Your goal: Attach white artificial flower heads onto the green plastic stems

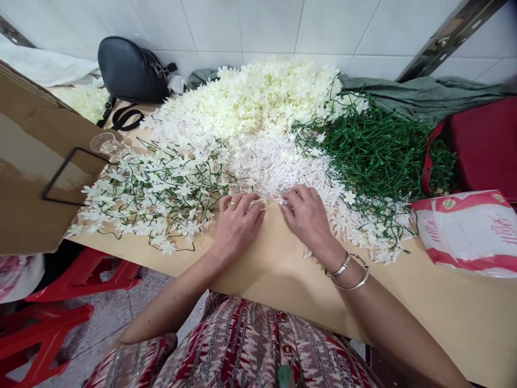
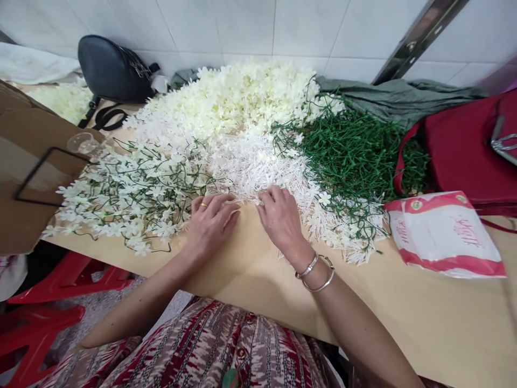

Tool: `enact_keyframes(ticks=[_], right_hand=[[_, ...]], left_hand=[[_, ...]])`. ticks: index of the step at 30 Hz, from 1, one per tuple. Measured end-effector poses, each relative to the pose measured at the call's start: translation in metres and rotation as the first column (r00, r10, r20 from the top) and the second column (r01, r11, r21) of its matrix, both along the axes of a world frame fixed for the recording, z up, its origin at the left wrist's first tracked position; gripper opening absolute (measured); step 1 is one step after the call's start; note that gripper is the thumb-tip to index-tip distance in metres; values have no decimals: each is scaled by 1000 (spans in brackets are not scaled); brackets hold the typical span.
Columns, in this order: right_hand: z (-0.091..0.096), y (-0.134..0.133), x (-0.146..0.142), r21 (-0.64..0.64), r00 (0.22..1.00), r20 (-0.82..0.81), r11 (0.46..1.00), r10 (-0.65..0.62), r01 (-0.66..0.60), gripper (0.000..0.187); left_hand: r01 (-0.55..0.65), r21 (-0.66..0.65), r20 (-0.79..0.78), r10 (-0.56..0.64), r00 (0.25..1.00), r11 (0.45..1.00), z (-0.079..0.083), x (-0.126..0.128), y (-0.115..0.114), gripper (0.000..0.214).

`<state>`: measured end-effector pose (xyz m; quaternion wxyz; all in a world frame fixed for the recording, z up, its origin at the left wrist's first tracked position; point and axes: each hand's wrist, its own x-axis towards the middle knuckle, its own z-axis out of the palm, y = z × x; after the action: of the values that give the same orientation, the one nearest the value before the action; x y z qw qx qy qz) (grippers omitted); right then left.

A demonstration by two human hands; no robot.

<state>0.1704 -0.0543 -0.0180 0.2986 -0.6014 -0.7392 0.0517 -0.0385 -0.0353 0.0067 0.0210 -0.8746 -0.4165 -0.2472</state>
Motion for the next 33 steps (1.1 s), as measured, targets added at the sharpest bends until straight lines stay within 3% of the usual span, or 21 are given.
enact_keyframes(ticks=[4, 8, 12, 19, 22, 27, 31, 33], right_hand=[[8, -10, 20, -8, 978, -207, 1000, -9, 8, 12], [22, -20, 36, -52, 876, -471, 994, -105, 91, 8], [31, -25, 38, -113, 792, -575, 979, -206, 172, 8], [26, -27, 30, -109, 770, -622, 989, -143, 96, 7], [24, -26, 37, -86, 791, -593, 988, -155, 129, 6], [30, -42, 51, 85, 935, -339, 987, -103, 140, 10], [31, -81, 56, -71, 976, -191, 990, 107, -122, 20], [26, -101, 56, -165, 981, -131, 973, 142, -163, 24]], left_hand=[[149, -105, 25, -147, 989, 983, -3, 16, -3, 15], [260, -257, 203, -211, 956, 931, -6, 32, 2, 25], [316, -348, 389, -171, 905, 883, -4, 47, 10, 31], [398, -465, 658, 9, 753, 791, -13, 57, 15, 14], [408, -526, 719, 134, 682, 746, -18, 55, 16, 19], [450, -559, 769, 233, 595, 697, -18, 52, 15, 31], [561, -578, 807, 314, 501, 593, -18, 54, 14, 39], [611, -590, 807, 369, 461, 527, -18, 55, 15, 41]])
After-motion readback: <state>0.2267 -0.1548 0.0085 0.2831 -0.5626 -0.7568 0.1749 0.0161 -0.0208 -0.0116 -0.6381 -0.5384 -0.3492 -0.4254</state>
